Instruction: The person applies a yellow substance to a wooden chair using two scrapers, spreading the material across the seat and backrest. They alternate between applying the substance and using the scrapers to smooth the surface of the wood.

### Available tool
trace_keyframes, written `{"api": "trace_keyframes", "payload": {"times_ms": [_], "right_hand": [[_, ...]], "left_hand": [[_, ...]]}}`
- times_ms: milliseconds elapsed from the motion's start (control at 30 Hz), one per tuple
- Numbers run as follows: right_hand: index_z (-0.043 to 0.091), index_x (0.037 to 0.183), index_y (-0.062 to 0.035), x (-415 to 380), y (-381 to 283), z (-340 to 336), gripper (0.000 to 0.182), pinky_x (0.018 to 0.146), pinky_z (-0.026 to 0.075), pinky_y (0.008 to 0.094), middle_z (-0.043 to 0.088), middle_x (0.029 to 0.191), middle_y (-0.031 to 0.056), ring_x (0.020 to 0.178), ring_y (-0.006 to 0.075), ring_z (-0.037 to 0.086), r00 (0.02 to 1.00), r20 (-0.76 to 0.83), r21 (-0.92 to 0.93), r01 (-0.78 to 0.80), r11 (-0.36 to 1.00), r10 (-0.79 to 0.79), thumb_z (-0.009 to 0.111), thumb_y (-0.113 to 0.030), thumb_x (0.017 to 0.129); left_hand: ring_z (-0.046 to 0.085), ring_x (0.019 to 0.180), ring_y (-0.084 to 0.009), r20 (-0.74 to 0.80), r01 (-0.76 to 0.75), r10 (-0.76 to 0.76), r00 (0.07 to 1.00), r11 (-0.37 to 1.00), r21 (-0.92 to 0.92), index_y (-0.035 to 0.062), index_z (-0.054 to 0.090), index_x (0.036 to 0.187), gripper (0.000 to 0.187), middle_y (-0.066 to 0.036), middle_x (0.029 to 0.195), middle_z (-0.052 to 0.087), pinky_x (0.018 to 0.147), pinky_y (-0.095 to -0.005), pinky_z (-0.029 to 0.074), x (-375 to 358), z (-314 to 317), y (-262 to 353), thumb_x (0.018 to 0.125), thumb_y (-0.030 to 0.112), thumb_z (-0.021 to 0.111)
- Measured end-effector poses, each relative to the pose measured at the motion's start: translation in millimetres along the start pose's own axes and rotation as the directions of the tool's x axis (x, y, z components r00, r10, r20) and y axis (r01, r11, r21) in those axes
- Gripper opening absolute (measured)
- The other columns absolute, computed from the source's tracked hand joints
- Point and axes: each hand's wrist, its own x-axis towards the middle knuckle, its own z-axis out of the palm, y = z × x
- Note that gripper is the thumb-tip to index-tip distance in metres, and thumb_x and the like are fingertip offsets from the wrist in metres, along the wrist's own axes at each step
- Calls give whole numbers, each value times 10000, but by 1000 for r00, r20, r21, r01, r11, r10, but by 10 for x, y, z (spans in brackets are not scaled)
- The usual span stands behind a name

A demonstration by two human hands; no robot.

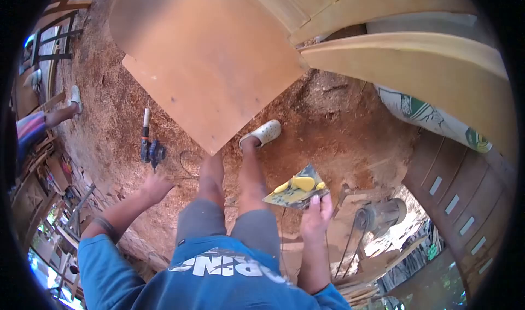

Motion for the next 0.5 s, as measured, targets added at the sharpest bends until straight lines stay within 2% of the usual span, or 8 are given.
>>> {"api": "trace_keyframes", "payload": {"times_ms": [33,67,200,267,400,433,467,500], "right_hand": [[454,1287,59,-107,-43,-7,362,978,445,352,576,1212,131,1105,197,569,999,1,-29,-36,999,36,469,-159,998],[459,1277,60,-106,-20,4,352,971,447,348,577,1206,129,1097,198,572,999,27,-35,-21,999,22,458,-162,1003],[374,1365,55,-128,3,61,426,1031,412,393,520,1296,163,1187,246,532,999,43,-79,-20,997,23,431,-164,1005],[378,1361,56,-159,-39,140,419,1027,419,394,524,1292,164,1188,247,534,997,51,-92,-55,994,60,428,-163,1007],[380,1359,62,-109,-28,201,438,1034,412,391,527,1292,167,1187,255,536,994,97,-128,-47,991,59,460,-169,996],[382,1358,63,-126,-24,198,440,1036,410,392,527,1292,167,1185,256,536,993,98,-92,-55,994,64,465,-167,993],[383,1357,64,-142,-17,220,441,1037,408,392,527,1291,168,1184,256,537,994,97,-50,-54,997,58,469,-165,989],[385,1356,65,-170,-18,233,443,1039,405,393,528,1291,168,1182,257,537,994,94,-9,-50,999,50,474,-163,986]], "left_hand": [[510,1232,-293,-492,-156,132,860,988,-7,147,678,1121,304,-92,1204,619,1035,-453,379,60,-389,66,841,176,565],[474,1245,-273,-742,-149,158,651,986,79,152,643,1159,350,-71,1222,590,1050,-435,360,288,-872,128,817,169,571],[534,1125,-279,-936,-172,146,320,981,94,118,637,1144,298,-65,1146,611,965,-428,422,1050,-2976,198,870,137,521],[555,1060,-272,-801,-108,-4,599,990,-86,116,664,1044,226,-52,1132,611,930,-438,429,1330,-3369,190,858,145,538],[503,1127,-298,-926,-41,150,348,989,145,131,708,890,158,-78,1119,579,971,-506,382,1374,-1916,447,793,197,603],[434,1234,-303,-813,-22,162,559,983,181,97,667,1032,290,-94,1187,536,1042,-499,350,1113,-1428,505,768,186,585],[431,1232,-327,-790,-23,209,576,970,241,88,665,1062,338,-108,1180,533,1062,-530,323,952,-926,477,749,195,596],[425,1270,-323,-627,-74,216,749,967,246,88,663,1119,360,-110,1266,529,1074,-543,310,720,-571,412,791,225,608]]}}
